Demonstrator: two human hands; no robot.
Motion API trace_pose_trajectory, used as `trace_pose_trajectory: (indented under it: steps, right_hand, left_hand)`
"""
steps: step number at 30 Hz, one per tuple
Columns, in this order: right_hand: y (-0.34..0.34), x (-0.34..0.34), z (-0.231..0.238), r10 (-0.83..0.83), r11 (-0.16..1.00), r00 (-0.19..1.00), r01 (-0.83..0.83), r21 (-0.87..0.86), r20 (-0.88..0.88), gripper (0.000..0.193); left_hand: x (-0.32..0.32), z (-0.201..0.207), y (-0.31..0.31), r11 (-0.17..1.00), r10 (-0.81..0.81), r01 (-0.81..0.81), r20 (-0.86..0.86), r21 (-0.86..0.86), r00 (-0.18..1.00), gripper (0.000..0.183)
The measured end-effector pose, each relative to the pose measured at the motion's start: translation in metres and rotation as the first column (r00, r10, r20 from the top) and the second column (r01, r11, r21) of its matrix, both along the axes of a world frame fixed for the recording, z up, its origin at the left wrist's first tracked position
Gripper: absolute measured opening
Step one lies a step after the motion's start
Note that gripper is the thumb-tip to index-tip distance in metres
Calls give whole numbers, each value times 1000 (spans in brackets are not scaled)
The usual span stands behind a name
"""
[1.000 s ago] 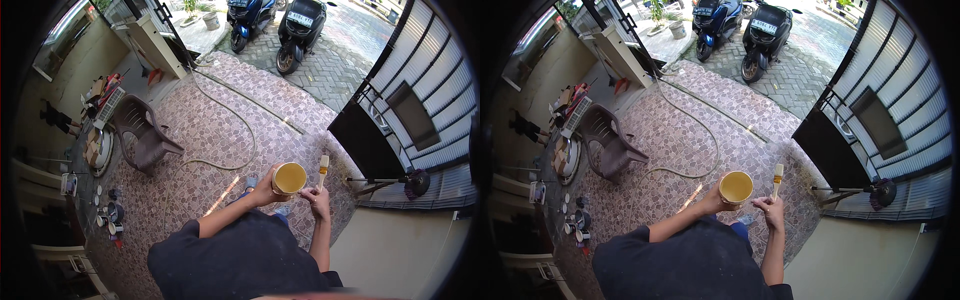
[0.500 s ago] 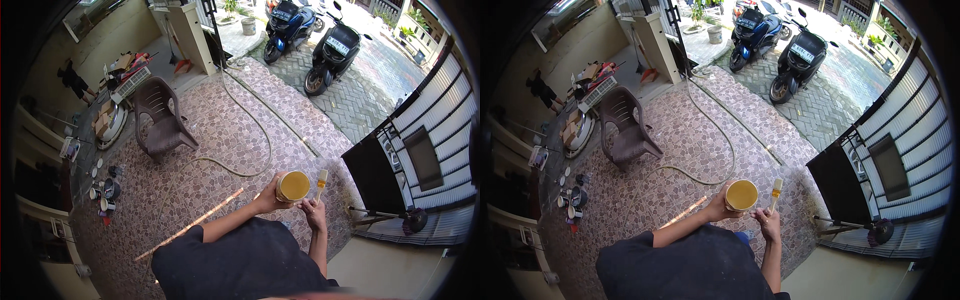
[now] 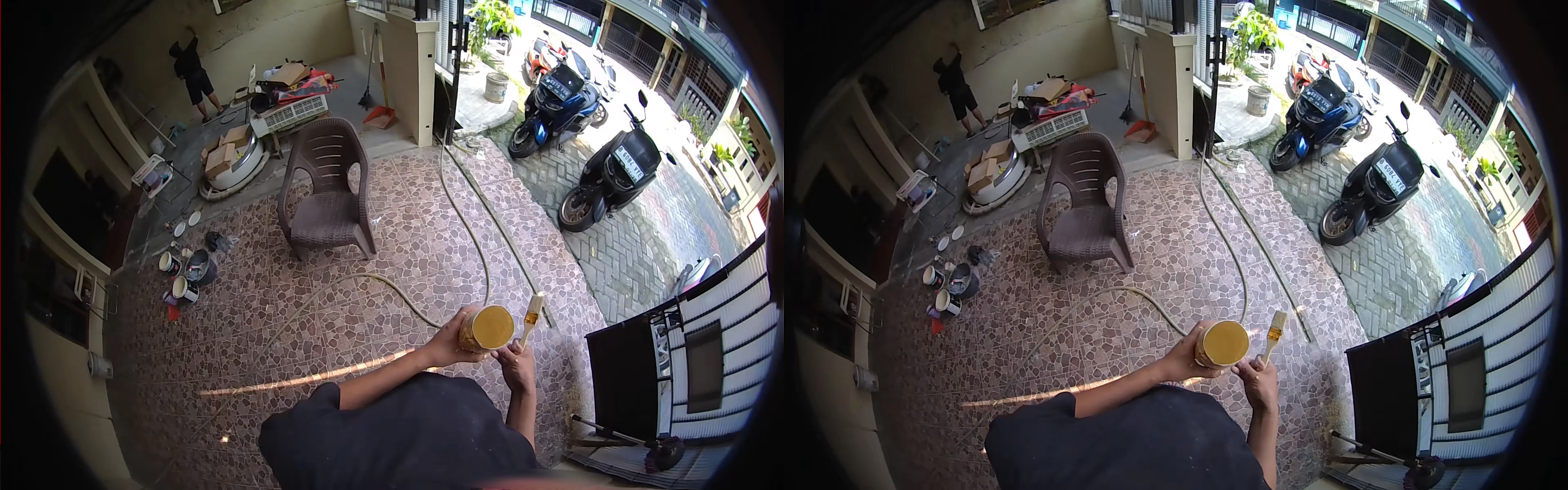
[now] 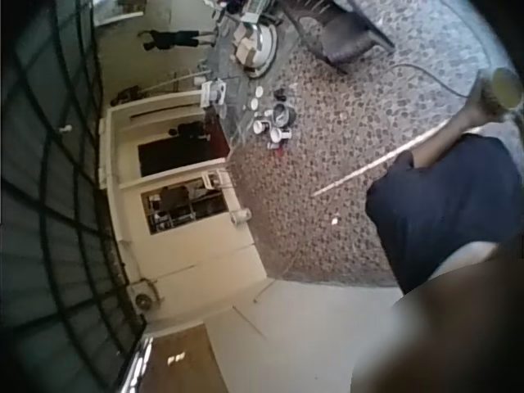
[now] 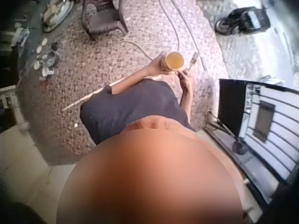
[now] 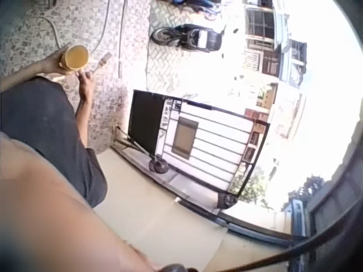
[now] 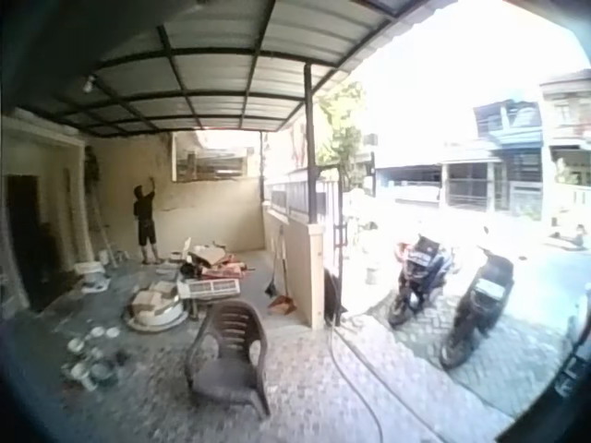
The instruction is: The person is painting the edge of a ceiling beam using a brush and a small paint container.
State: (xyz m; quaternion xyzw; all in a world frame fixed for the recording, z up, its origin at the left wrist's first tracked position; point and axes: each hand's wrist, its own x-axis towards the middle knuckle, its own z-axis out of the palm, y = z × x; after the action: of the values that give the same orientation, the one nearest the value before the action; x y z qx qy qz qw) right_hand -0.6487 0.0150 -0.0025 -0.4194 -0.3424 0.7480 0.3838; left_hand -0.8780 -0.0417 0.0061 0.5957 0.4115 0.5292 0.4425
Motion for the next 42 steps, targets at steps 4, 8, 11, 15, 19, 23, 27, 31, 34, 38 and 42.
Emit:
trace_pose_trajectory:
  steps: [4, 8, 11, 15, 19, 23, 27, 31, 34, 38, 42]
  right_hand:
    - [18, -27, 1, 87, 996, 995, -87, 4, -58, 38]
    - [30, -38, 14, 168, 986, 985, -167, 23, -33, 40]
    - [36, -29, 14, 194, 981, 980, -193, 24, -42, 41]
    - [36, -8, 29, 197, 980, 980, -196, 30, -19, 41]
    - [27, 28, 39, 186, 982, 980, -187, 19, 69, 35]
    - [14, 69, 25, 196, 981, 977, -196, -11, 79, 36]
    - [5, 102, 4, 173, 982, 984, -175, -66, -42, 44]
    - [3, 116, -10, 235, 968, 970, -239, -72, -60, 43]
    - [6, 114, -2, 272, 956, 961, -275, -100, -46, 42]
    - [2, 110, -2, 303, 951, 950, -306, -40, -70, 37]
    - [-17, 104, -2, 319, 948, 947, -319, -1, -43, 33]
  left_hand:
    - [-20, 11, -16, 993, 106, -103, 45, -55, 993, 102]
    - [-20, 10, -25, 967, 252, -252, -19, -28, 968, 105]
    - [-9, 11, -29, 953, 302, -303, -52, -22, 952, 107]
    - [17, 11, -34, 944, 321, -324, -58, -58, 945, 107]
    - [48, 9, -40, 938, 331, -334, -46, -92, 943, 105]
    - [74, 16, -54, 935, 309, -312, -44, -170, 950, 103]
    - [101, 27, -69, 910, 301, -297, -30, -290, 953, 102]
    - [121, 23, -85, 881, 300, -302, -64, -364, 952, 104]
    - [131, 29, -97, 851, 320, -329, -91, -409, 943, 105]
    - [133, 32, -119, 853, 339, -348, -95, -389, 936, 105]
    - [131, 31, -139, 877, 358, -373, -106, -301, 928, 103]
